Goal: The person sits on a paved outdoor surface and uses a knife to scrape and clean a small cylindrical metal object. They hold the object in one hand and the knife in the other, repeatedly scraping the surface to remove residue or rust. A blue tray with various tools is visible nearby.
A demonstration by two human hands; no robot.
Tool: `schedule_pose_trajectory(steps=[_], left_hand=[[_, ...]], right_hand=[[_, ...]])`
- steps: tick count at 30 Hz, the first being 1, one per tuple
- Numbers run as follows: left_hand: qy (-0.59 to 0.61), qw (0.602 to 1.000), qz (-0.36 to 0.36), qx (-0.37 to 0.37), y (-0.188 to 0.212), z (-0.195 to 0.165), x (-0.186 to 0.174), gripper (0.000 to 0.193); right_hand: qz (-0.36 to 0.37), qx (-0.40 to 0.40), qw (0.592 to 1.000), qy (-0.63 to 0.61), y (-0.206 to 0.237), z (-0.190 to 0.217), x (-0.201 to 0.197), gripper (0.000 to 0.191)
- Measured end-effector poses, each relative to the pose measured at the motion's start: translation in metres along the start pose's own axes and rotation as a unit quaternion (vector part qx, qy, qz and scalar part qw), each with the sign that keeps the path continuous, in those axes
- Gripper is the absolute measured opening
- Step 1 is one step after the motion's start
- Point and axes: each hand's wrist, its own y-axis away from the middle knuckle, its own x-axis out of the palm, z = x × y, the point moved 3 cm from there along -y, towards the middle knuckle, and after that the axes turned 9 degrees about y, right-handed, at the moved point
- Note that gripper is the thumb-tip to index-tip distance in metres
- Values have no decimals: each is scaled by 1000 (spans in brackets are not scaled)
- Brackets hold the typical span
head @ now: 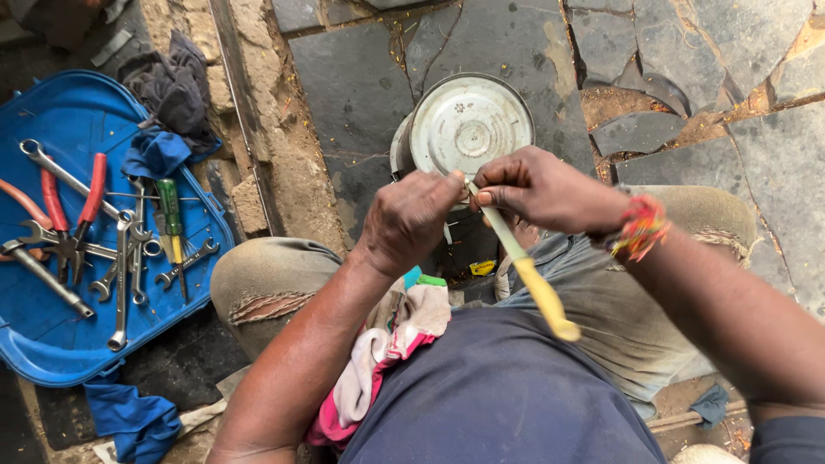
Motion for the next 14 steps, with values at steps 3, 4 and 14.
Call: schedule_pose_trajectory(steps=[3,4,14], left_hand=[[-57,998,23,6,-1,-9,1,26],[-52,998,16,18,-2,-9,-1,27],[397,843,-58,-359,32,37,38,18]], right_hand=[[72,62,969,-229,5,-8,3,19],[85,76,938,-327,6,-11,5,18],[-80,37,904,-419,22,-40,27,20]])
